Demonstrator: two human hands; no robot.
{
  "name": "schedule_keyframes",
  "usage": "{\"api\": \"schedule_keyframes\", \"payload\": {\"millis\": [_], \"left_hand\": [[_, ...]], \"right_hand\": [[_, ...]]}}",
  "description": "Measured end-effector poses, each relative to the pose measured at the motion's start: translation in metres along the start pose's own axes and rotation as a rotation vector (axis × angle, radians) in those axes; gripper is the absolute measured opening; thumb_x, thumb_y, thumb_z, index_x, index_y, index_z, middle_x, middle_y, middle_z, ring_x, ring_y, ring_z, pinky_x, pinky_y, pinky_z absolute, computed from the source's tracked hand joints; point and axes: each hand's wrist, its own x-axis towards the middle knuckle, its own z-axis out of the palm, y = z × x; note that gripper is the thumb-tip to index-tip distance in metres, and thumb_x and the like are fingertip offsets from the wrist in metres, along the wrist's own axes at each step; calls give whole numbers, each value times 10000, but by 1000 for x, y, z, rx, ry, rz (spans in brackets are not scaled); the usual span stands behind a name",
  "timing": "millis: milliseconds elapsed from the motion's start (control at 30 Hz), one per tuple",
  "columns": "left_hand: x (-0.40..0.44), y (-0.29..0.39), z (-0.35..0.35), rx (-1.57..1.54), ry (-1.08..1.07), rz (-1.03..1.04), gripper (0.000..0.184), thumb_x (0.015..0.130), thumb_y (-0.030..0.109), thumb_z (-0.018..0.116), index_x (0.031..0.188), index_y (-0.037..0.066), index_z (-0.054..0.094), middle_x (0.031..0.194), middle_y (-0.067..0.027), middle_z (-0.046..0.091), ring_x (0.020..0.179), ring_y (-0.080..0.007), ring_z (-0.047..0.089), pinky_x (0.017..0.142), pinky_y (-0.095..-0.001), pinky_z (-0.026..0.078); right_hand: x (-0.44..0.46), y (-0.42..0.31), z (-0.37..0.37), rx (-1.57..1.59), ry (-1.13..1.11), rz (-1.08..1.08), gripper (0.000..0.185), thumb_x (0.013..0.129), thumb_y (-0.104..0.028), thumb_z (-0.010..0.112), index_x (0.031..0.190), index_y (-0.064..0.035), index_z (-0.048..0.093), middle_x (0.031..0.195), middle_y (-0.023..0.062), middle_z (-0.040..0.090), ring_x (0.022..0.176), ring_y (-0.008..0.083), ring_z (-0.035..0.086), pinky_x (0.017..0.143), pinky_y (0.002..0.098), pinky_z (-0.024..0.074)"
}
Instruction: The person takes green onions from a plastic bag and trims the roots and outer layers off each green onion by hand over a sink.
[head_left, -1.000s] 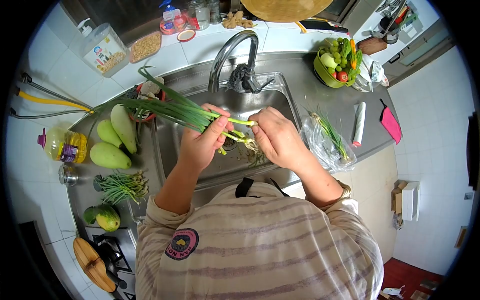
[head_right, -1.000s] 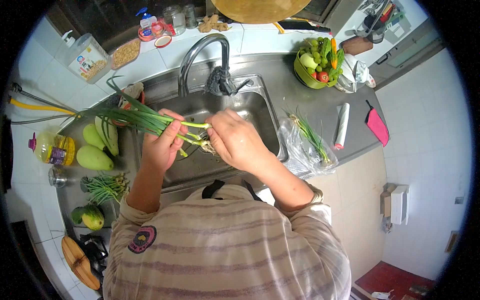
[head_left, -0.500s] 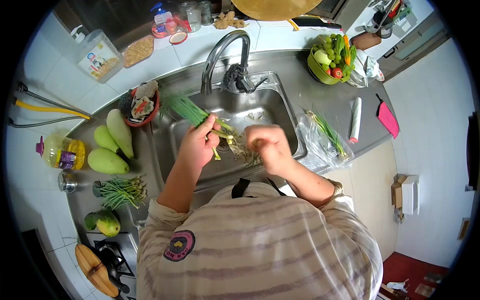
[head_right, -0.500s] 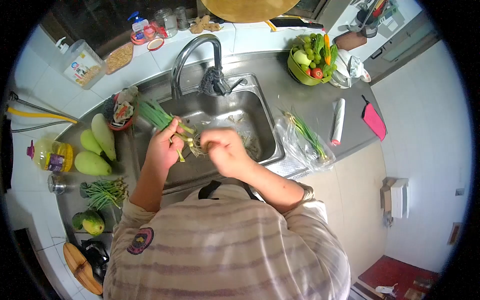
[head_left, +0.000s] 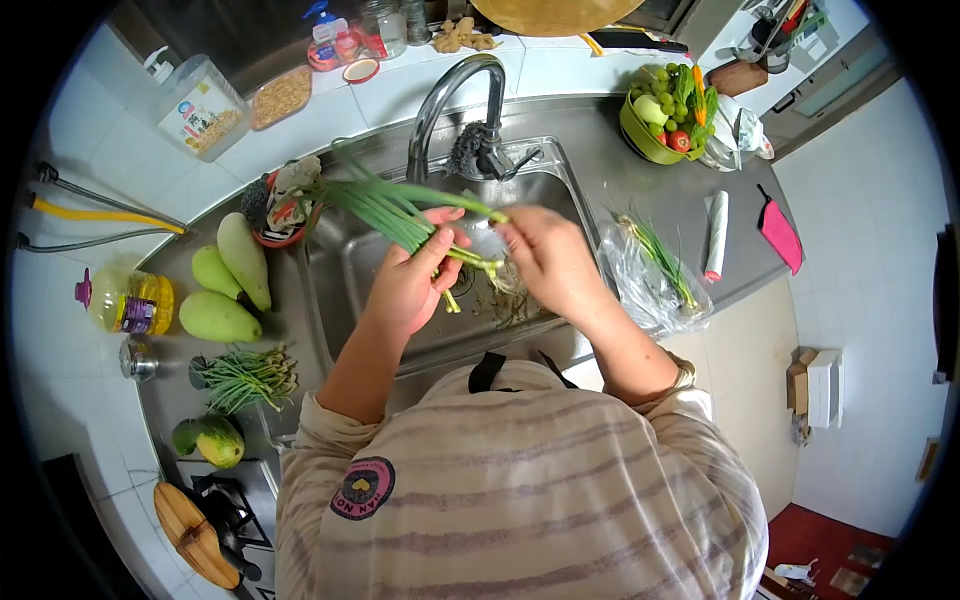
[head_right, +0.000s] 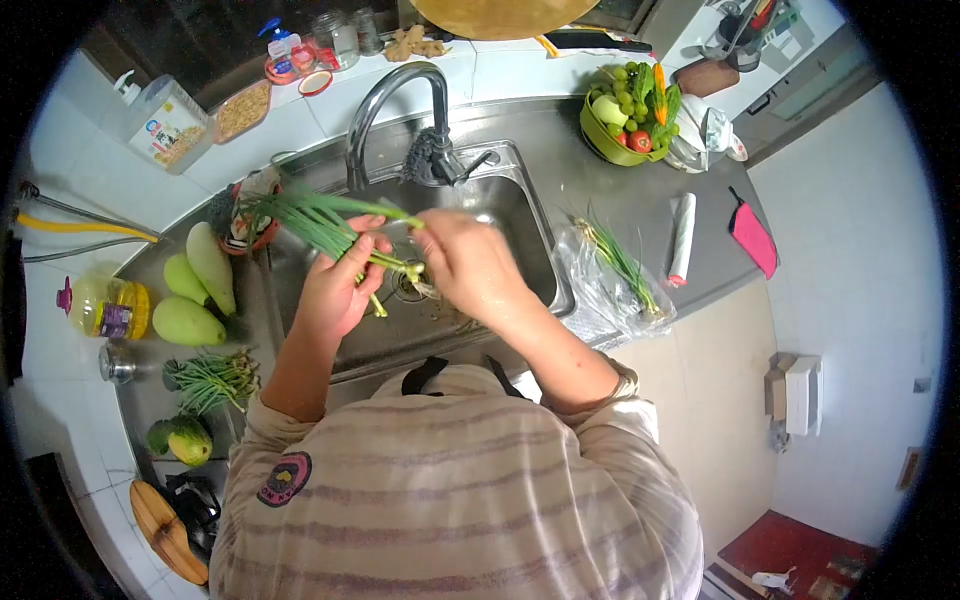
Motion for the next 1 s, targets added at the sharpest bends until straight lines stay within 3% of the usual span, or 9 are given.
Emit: {"api": "schedule_keyframes", "payload": {"millis": [33, 133, 300, 533, 767, 833, 867, 933, 1000], "left_hand": [[0, 0, -1, 18, 32, -5, 172, 915, 133, 473, 1053, 35, 503, 887, -65, 547, 661, -94, 476, 536, -201, 354], [2, -6, 2, -40, 65, 15, 243, 914, 132, 452, 1126, 14, 473, 965, -93, 548, 810, -159, 535, 679, -258, 416], [4, -5, 3, -223, -1, 36, 420, 804, -2, 424, 1222, -34, 405, 1117, -161, 510, 1041, -289, 528, 931, -392, 406], [-2, -6, 2, -183, 55, -31, 320, 844, 22, 467, 1161, -9, 440, 1085, -137, 515, 962, -230, 550, 855, -347, 434], [-3, 1, 5, -197, 21, -36, 224, 843, -13, 487, 1064, 22, 485, 1015, -108, 543, 794, -148, 522, 638, -254, 416], [-1, 5, 5, -115, 12, -5, 221, 844, -16, 485, 1062, 23, 486, 1013, -105, 542, 757, -135, 507, 593, -230, 396], [0, 5, 3, -103, -7, 9, 225, 843, -16, 489, 1065, 19, 481, 1010, -103, 541, 728, -121, 485, 558, -216, 372], [-1, 6, 1, -89, -22, 22, 228, 842, -16, 492, 1068, 15, 476, 1007, -100, 540, 700, -107, 462, 523, -203, 348], [-1, 8, 5, -76, -43, 50, 254, 844, -9, 496, 1096, -1, 462, 1002, -90, 536, 669, -91, 430, 490, -191, 315]], "right_hand": [[1, 0, 0, 39, 123, -39, 123, 804, -101, 548, 850, 10, 570, 745, 178, 559, 704, 370, 544, 611, 423, 423], [-1, -9, 2, -106, 262, -252, 107, 792, -90, 548, 813, 13, 565, 736, 164, 544, 671, 355, 523, 591, 411, 409], [-16, -21, 31, -198, 39, -145, 134, 798, -140, 544, 735, -24, 522, 629, 141, 557, 595, 306, 572, 517, 385, 452], [-19, -27, 27, -339, -109, -161, 159, 793, -190, 583, 763, -36, 563, 644, 122, 562, 576, 296, 565, 495, 371, 438], [3, -12, 3, -385, 331, -440, 155, 750, -185, 617, 806, -44, 587, 687, 93, 566, 588, 286, 533, 523, 343, 417], [-6, -6, 3, 55, -105, 56, 129, 815, -144, 579, 846, -18, 584, 663, 70, 571, 573, 204, 536, 536, 276, 412], [-9, -3, 6, 56, -109, 53, 129, 815, -144, 579, 846, -18, 584, 663, 70, 571, 573, 204, 536, 536, 276, 412], [-13, 1, 12, 653, -94, 319, 137, 875, -128, 536, 877, 0, 585, 645, 17, 568, 583, 92, 511, 538, 216, 391], [-14, 2, 14, 750, -43, 345, 166, 906, -137, 507, 892, 4, 594, 659, -23, 561, 603, 25, 469, 529, 182, 371]]}}
